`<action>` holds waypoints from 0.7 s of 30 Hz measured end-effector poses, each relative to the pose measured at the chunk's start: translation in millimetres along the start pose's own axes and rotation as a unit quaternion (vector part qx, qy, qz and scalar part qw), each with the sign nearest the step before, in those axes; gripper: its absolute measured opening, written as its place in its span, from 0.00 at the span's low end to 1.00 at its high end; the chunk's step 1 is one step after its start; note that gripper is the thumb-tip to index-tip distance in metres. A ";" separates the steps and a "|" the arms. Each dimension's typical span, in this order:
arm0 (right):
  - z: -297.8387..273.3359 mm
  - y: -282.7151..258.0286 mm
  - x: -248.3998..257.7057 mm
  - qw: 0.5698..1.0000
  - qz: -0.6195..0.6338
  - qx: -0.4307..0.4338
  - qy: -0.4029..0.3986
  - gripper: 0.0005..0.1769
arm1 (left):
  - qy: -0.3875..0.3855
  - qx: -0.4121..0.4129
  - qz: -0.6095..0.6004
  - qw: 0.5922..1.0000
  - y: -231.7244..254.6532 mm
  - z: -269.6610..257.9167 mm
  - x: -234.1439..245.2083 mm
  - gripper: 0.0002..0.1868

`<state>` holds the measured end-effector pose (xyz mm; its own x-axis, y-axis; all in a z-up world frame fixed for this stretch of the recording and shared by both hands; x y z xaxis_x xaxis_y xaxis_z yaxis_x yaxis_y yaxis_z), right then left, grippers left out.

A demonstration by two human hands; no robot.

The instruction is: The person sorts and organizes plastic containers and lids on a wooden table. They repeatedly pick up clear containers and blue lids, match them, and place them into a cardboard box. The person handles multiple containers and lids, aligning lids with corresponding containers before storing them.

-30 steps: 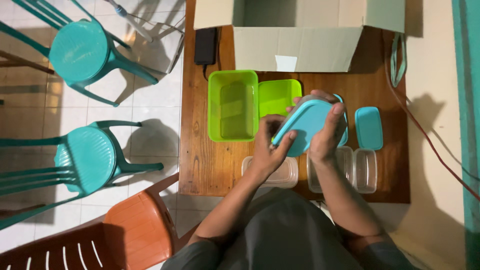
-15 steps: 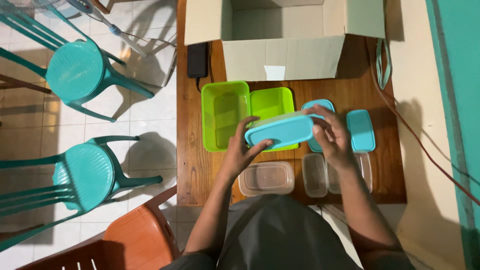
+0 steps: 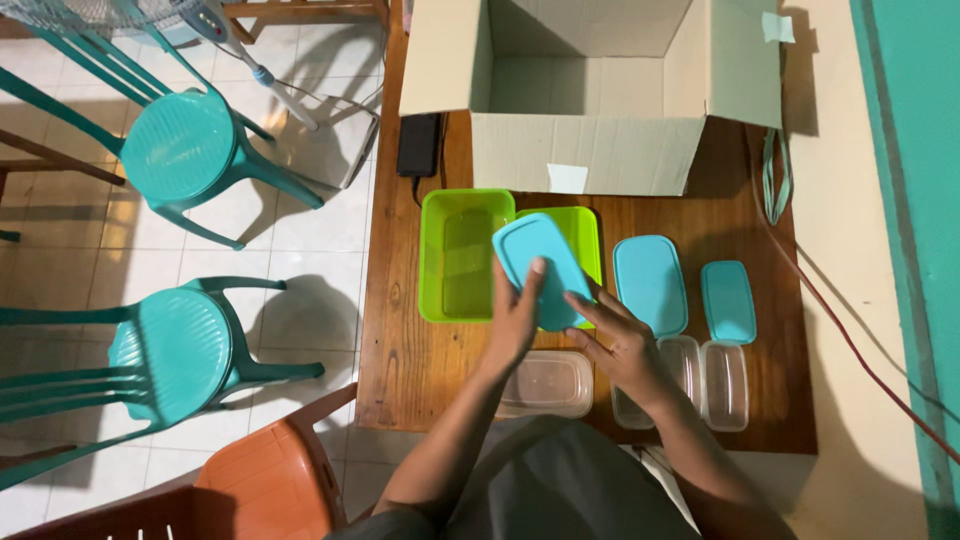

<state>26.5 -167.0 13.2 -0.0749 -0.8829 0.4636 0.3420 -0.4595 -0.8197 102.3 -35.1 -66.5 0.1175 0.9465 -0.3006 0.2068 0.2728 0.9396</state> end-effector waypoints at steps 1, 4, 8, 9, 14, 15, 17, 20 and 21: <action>0.7 1.9 0.7 1.000 -0.026 -0.004 0.003 0.33 | -0.026 0.011 0.007 1.000 -4.0 -2.7 -7.2 0.30; 0.2 0.5 5.6 0.992 -0.126 0.003 0.019 0.39 | -0.072 -0.006 0.011 0.997 -5.4 -9.4 -20.7 0.31; 5.2 10.3 5.0 0.981 -0.192 -0.030 0.022 0.49 | -0.115 -0.004 0.040 0.993 -9.2 -6.2 -36.2 0.36; 7.4 16.2 5.7 0.987 -0.157 -0.041 0.018 0.49 | -0.129 -0.005 0.050 0.990 -9.1 -5.9 -38.8 0.38; 49.1 44.4 49.2 0.982 -0.181 -0.004 0.055 0.48 | -0.196 -0.039 0.150 0.968 12.0 10.8 -46.1 0.34; 63.5 56.1 64.9 0.985 -0.161 -0.009 0.060 0.46 | -0.194 -0.087 0.222 0.952 23.5 15.0 -44.2 0.31; 96.9 93.0 90.9 0.992 -0.073 -0.072 0.070 0.42 | -0.176 -0.138 0.319 0.921 36.3 30.7 -38.1 0.26; 148.0 132.1 123.0 0.966 -0.232 -0.076 0.084 0.40 | -0.136 -0.149 0.398 0.895 32.6 60.8 -21.8 0.23; 165.6 147.2 126.2 0.963 -0.244 -0.083 0.080 0.40 | -0.123 -0.155 0.423 0.885 27.9 68.9 -15.1 0.23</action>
Point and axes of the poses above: each hand's wrist, its own z-axis towards the middle knuckle, its own x-axis out of the back of the hand, y = z × x, the point moved 9 cm from there along z, towards the middle knuckle, and after that the axes turned 3 degrees about -z, right-handed, at the moved point
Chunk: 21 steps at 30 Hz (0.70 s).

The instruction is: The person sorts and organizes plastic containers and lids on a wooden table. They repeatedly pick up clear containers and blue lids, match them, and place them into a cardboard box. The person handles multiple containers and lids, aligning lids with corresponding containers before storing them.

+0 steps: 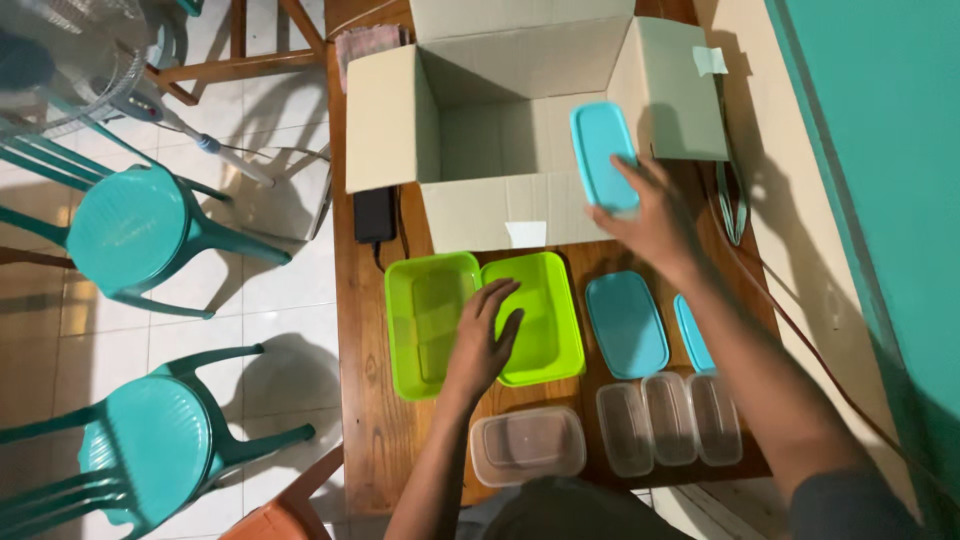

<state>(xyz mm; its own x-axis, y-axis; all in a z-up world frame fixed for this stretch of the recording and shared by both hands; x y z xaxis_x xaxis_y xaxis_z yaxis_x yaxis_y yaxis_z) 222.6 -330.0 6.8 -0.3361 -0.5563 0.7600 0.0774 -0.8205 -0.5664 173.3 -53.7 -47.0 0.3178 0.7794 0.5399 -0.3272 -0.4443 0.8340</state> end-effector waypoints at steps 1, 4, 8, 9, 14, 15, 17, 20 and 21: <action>19.1 10.6 -7.1 1.000 -0.012 -0.005 -0.005 0.40 | 0.009 0.002 0.029 1.000 -10.8 1.6 -1.0 0.23; 67.8 40.9 -35.0 0.997 -0.048 -0.049 -0.032 0.42 | 0.097 -0.009 0.286 0.953 -36.1 -4.8 -2.4 0.41; 111.6 75.8 -73.5 0.983 -0.119 -0.114 -0.082 0.43 | 0.081 0.156 0.054 0.983 -109.0 -24.5 -30.7 0.43; 117.6 89.0 -85.2 0.972 -0.142 -0.149 -0.116 0.42 | 0.036 0.209 0.062 0.975 -128.6 -25.7 -43.1 0.39; 142.0 115.4 -111.5 0.934 -0.272 -0.150 -0.176 0.41 | -0.031 0.276 0.058 0.959 -158.8 -34.6 -56.7 0.29; 146.0 121.5 -112.0 0.934 -0.255 -0.169 -0.182 0.41 | -0.038 0.284 0.049 0.957 -159.6 -31.7 -56.5 0.29; 145.5 134.8 -117.1 0.932 -0.219 -0.208 -0.199 0.40 | -0.054 0.305 0.033 0.950 -159.9 -35.2 -54.6 0.29; 155.1 141.9 -123.2 0.924 -0.239 -0.205 -0.217 0.41 | -0.062 0.324 0.045 0.943 -162.0 -31.2 -53.5 0.28; 157.7 145.9 -127.9 0.914 -0.250 -0.212 -0.238 0.40 | -0.059 0.331 0.044 0.941 -163.0 -30.4 -53.6 0.29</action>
Point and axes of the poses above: each hand's wrist, its own z-axis towards the middle knuckle, its own x-axis out of the back of the hand, y = z × x, the point moved 9 cm from there along z, towards the middle knuckle, and after that the axes turned 3 degrees about -z, right-handed, at the moved point
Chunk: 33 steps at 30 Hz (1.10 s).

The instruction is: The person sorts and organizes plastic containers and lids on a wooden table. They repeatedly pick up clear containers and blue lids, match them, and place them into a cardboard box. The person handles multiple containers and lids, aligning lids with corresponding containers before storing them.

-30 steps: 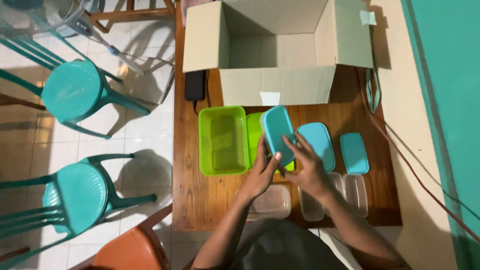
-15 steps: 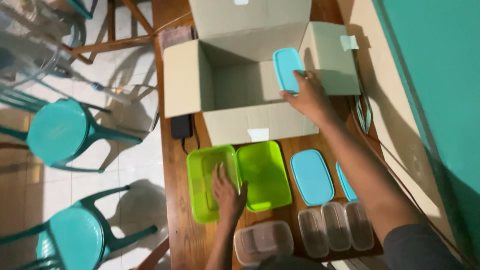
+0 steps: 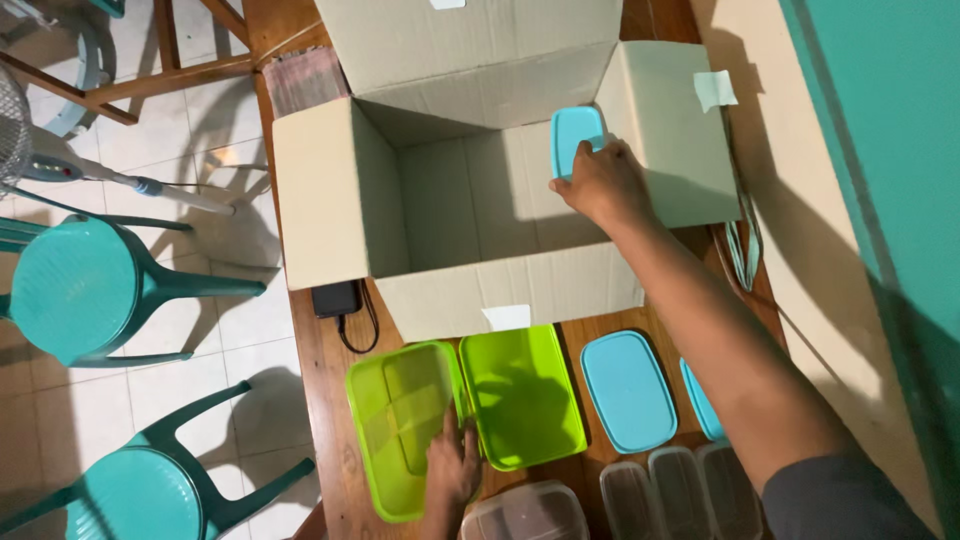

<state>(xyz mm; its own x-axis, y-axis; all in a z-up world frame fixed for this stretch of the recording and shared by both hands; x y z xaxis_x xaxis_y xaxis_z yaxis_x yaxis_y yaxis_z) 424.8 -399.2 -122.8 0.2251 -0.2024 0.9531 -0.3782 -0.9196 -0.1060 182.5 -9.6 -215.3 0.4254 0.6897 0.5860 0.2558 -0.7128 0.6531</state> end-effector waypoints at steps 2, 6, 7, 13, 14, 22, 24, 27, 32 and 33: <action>10.0 -0.6 -9.0 0.998 -0.029 -0.013 -0.045 0.40 | 0.001 0.014 -0.002 1.000 -3.4 -1.2 0.4 0.29; 15.7 -3.1 -18.8 0.997 -0.063 0.005 -0.048 0.31 | 0.018 -0.017 -0.013 1.000 -5.5 -1.1 -0.9 0.27; 15.9 -3.5 -20.5 0.996 -0.074 0.016 -0.039 0.29 | 0.016 -0.013 -0.011 1.000 -8.7 -0.5 -2.4 0.27; 39.8 -4.4 -53.8 0.988 -0.144 -0.001 -0.063 0.28 | 0.036 -0.039 -0.002 0.999 -16.6 0.8 -4.7 0.27; 42.9 -3.0 -57.9 0.987 -0.155 -0.009 -0.052 0.29 | 0.039 -0.042 -0.007 0.998 -16.9 0.4 -4.6 0.27; 51.6 -7.8 -82.6 0.984 -0.136 0.023 -0.112 0.37 | 0.015 -0.004 -0.001 1.000 -16.7 0.6 -5.9 0.28; 51.1 -8.5 -87.2 0.981 -0.130 0.025 -0.144 0.36 | 0.017 -0.004 -0.003 1.000 -12.7 2.6 -5.2 0.27; 50.1 -5.6 -92.4 0.983 -0.104 0.010 -0.150 0.33 | 0.044 -0.048 -0.004 0.998 -1.2 0.0 1.0 0.26; 56.0 -3.9 -96.8 0.990 -0.067 0.010 -0.121 0.36 | 0.031 -0.030 -0.051 0.998 -1.5 -0.1 -1.4 0.24; 56.8 -2.5 -99.8 0.988 -0.067 0.003 -0.137 0.38 | 0.034 -0.035 -0.043 0.998 -0.5 0.5 -0.7 0.24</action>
Point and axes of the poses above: each hand's wrist, its own z-axis towards the middle knuckle, its own x-axis out of the back of the hand, y = z × x, the point moved 9 cm from there along z, towards the middle knuckle, and after that the axes turned 3 degrees about -z, right-handed, at the moved point
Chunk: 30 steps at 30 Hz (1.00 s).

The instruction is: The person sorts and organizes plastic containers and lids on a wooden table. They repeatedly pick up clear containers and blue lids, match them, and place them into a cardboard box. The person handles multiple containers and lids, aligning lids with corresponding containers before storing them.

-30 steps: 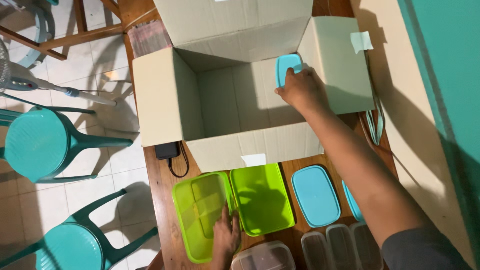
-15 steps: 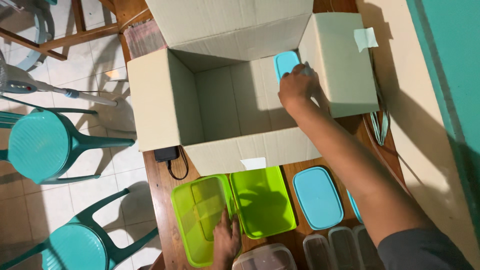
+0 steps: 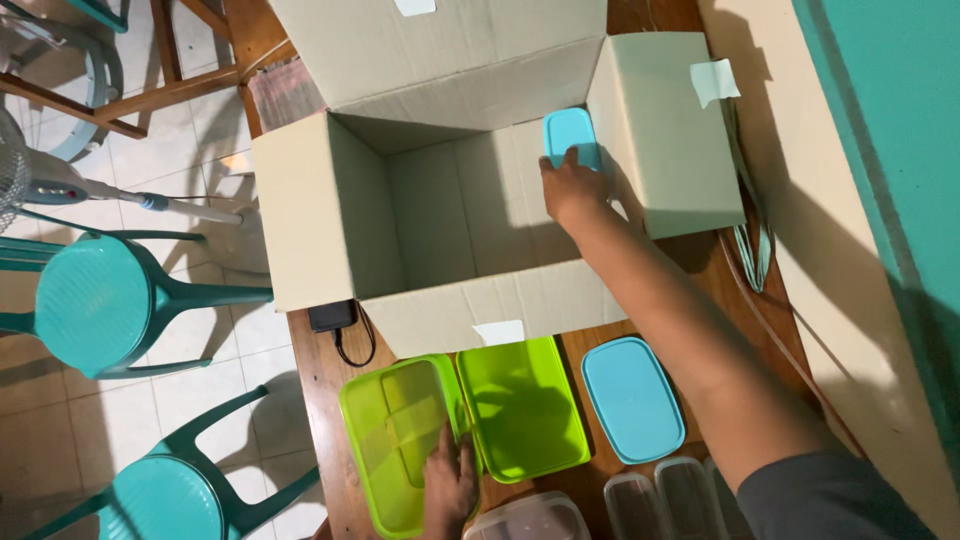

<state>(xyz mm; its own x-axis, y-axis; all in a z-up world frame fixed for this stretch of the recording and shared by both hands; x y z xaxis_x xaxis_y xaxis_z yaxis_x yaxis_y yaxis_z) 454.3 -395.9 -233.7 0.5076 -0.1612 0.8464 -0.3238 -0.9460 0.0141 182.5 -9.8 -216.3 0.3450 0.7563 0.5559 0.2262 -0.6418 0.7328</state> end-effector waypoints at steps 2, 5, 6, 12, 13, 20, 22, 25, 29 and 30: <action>1.4 3.1 -4.3 0.999 0.002 -0.011 -0.033 0.42 | 0.004 -0.011 0.017 1.000 1.7 0.6 1.1 0.24; 0.6 3.6 -0.7 0.999 -0.001 0.003 -0.034 0.47 | -0.013 0.024 0.011 1.000 -5.4 -0.3 -2.2 0.24; 0.2 4.8 -1.8 0.999 0.002 -0.001 -0.048 0.48 | -0.008 0.014 0.011 1.000 -3.8 0.3 -1.6 0.24; 0.1 6.1 -0.7 0.999 0.007 0.003 -0.050 0.49 | 0.012 -0.049 0.014 0.999 2.0 -0.4 0.0 0.25; 0.0 6.9 -0.1 0.999 0.012 0.002 -0.044 0.48 | 0.006 -0.036 0.010 0.999 -2.8 -0.3 -1.2 0.25; -21.7 0.4 54.6 0.978 0.085 0.079 0.171 0.20 | 0.017 -0.034 0.075 0.996 -16.5 1.3 -3.8 0.29; -46.4 -3.9 83.4 0.944 0.138 0.127 0.271 0.15 | -0.002 -0.007 0.078 0.997 -23.5 0.6 -6.4 0.30; -85.6 -9.2 108.6 0.913 0.204 0.167 0.310 0.13 | 0.000 -0.007 0.076 0.997 -26.4 -0.6 -8.0 0.29; -164.2 -20.4 128.4 0.883 0.225 0.235 0.339 0.11 | 0.025 -0.042 0.041 0.998 -19.5 0.8 -3.6 0.29; -185.2 -19.2 126.3 0.877 0.245 0.239 0.336 0.10 | 0.016 -0.047 0.032 0.998 -19.2 0.0 -4.8 0.29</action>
<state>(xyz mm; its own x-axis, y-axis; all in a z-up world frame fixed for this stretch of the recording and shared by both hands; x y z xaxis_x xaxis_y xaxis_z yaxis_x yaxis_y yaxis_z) 376.8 -346.0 -28.5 -0.2371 -0.5306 0.8138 0.0822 -0.8456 -0.5274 176.5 -1.0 -233.1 0.3258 0.7186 0.6144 0.1180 -0.6757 0.7277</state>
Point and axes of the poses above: each hand's wrist, its own z-axis towards the middle knuckle, its own x-axis out of the back of the hand, y = z × x, the point moved 9 cm from there along z, towards the middle knuckle, and after that the axes turned 3 degrees about -z, right-handed, at the moved point
